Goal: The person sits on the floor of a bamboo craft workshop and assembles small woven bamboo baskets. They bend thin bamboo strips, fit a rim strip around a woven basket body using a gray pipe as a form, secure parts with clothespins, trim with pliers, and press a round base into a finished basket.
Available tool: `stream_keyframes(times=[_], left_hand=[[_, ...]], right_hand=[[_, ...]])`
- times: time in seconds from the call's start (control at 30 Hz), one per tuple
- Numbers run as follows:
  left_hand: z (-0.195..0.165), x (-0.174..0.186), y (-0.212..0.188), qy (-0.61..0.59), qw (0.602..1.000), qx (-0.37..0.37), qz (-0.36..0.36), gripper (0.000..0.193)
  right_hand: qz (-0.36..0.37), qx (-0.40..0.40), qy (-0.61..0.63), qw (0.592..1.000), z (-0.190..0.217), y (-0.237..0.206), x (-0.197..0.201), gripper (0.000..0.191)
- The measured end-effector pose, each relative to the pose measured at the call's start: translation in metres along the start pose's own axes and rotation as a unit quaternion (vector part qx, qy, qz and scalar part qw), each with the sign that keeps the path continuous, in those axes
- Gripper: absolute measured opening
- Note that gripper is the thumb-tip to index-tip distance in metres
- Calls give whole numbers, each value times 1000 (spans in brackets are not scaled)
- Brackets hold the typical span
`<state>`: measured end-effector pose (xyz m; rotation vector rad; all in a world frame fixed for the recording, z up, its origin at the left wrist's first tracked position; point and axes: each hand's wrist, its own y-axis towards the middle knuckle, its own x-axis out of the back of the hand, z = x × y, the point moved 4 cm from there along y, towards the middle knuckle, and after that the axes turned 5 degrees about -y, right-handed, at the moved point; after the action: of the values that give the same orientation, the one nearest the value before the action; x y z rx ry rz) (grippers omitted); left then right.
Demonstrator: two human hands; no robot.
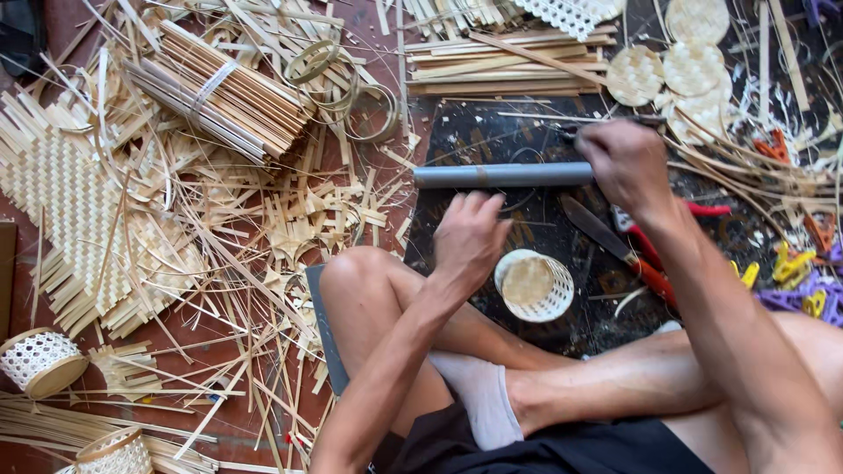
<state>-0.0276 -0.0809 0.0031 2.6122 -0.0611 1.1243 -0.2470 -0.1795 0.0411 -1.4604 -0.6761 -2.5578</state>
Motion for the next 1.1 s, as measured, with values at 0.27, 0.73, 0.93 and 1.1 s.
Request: stream_keyframes(times=[0.27, 0.73, 0.93, 1.1], left_hand=[[30, -50, 66, 110, 983, 28, 146, 24], [41, 66, 38, -582, 785, 212, 16, 42], [-38, 54, -17, -712, 667, 212, 54, 51], [-77, 58, -55, -711, 677, 182, 56, 57]], right_hand=[[142, 38, -193, 970, -29, 158, -76, 28], [-26, -82, 274, 958, 12, 70, 70, 17], [-209, -57, 618, 756, 84, -62, 105, 31], [-252, -73, 639, 724, 98, -134, 94, 28]])
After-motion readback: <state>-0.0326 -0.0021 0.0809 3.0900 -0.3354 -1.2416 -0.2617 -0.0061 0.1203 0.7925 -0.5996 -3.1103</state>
